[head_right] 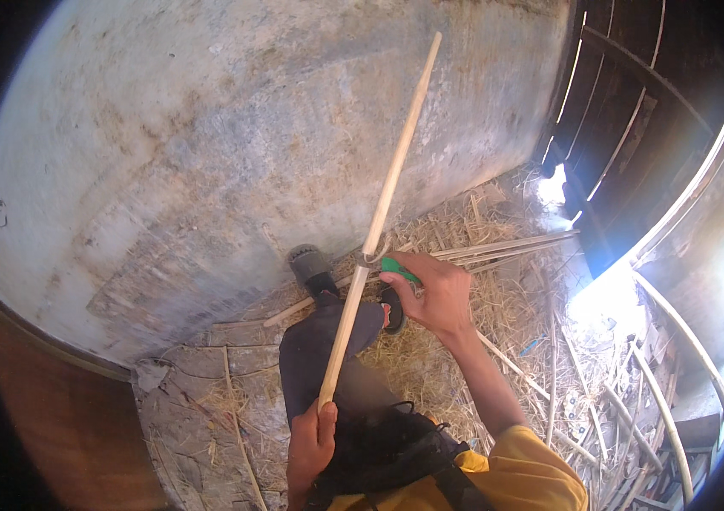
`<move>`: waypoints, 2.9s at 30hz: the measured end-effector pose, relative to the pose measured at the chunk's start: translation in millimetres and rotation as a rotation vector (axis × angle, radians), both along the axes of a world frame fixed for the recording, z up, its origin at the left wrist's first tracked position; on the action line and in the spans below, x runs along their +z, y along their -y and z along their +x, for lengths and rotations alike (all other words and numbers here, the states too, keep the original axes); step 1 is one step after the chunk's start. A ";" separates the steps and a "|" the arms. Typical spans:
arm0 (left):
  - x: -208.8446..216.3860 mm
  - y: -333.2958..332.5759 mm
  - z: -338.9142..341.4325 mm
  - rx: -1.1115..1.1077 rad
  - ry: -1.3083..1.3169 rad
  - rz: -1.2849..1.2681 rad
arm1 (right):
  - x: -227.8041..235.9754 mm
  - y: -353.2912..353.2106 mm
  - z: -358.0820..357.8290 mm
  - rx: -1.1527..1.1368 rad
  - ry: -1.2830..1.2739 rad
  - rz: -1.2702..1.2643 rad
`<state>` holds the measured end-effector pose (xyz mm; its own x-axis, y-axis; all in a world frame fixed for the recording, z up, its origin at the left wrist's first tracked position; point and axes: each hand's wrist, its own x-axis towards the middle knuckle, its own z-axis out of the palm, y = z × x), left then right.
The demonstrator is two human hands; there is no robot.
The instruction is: The person is scraping a wood stick using a utility knife. They hold the stick with one hand and repeatedly draw the blade along the wood surface to peel off thin layers while sitting on a floor covered in wood shavings.
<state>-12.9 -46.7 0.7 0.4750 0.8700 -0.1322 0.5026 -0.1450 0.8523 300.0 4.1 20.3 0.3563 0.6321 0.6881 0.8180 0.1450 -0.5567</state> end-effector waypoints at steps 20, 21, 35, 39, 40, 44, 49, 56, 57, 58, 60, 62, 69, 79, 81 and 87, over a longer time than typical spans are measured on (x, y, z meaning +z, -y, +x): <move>-7.0 -14.2 -25.4 -0.028 0.287 -0.502 | -24.7 -4.8 12.4 0.460 -1.066 -0.151; -4.7 -16.4 -23.3 -0.052 0.297 -0.508 | -24.4 -3.8 2.9 0.498 -1.085 -0.137; 4.3 -24.3 1.4 -0.134 0.405 -0.452 | -6.4 14.3 -14.8 0.558 -1.133 -0.121; 7.0 -27.6 -1.7 -0.159 0.358 -0.478 | 5.3 20.3 -16.6 0.546 -1.028 -0.121; 8.0 -26.1 -0.6 -0.142 0.357 -0.454 | 10.0 21.6 -18.8 0.533 -0.973 -0.105; 9.5 -28.0 1.4 -0.117 0.343 -0.301 | 12.7 28.5 -16.3 0.493 -0.589 -0.044; 9.8 -31.1 4.2 -0.082 0.341 -0.294 | 8.3 44.3 -28.5 0.358 -0.186 -0.073; 20.0 -30.0 9.9 -0.039 0.353 -0.324 | -0.5 47.4 -27.3 0.306 0.009 -0.054; 18.2 -29.1 9.9 -0.049 0.362 -0.323 | -0.8 46.2 -28.0 0.299 0.016 -0.040; 16.7 -28.5 9.6 -0.061 0.372 -0.322 | -0.5 45.3 -28.6 0.296 0.028 -0.033; 14.8 -27.9 8.2 -0.088 0.378 -0.320 | 0.5 43.8 -29.4 0.289 0.051 -0.019; 15.6 -27.3 7.7 -0.098 0.371 -0.318 | 2.0 44.2 -29.8 0.277 0.072 -0.009; 22.9 -21.9 7.9 -0.084 0.303 -0.261 | 12.4 47.3 -29.4 0.183 0.156 -0.014; 18.2 -2.2 3.2 -0.064 0.162 -0.089 | 11.2 31.7 7.5 -0.080 -0.002 0.010; 19.9 0.6 0.6 -0.064 0.123 -0.132 | 8.3 27.4 21.9 -0.132 -0.045 0.049; 13.0 -1.9 -4.4 -0.072 0.154 -0.179 | -4.6 29.3 13.7 0.171 -0.477 -0.093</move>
<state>-17.3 -44.8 13.7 0.5615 0.8024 -0.2020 0.3585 -0.0158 0.9334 313.8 -25.3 15.7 0.5033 0.7597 0.4118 0.4386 0.1860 -0.8792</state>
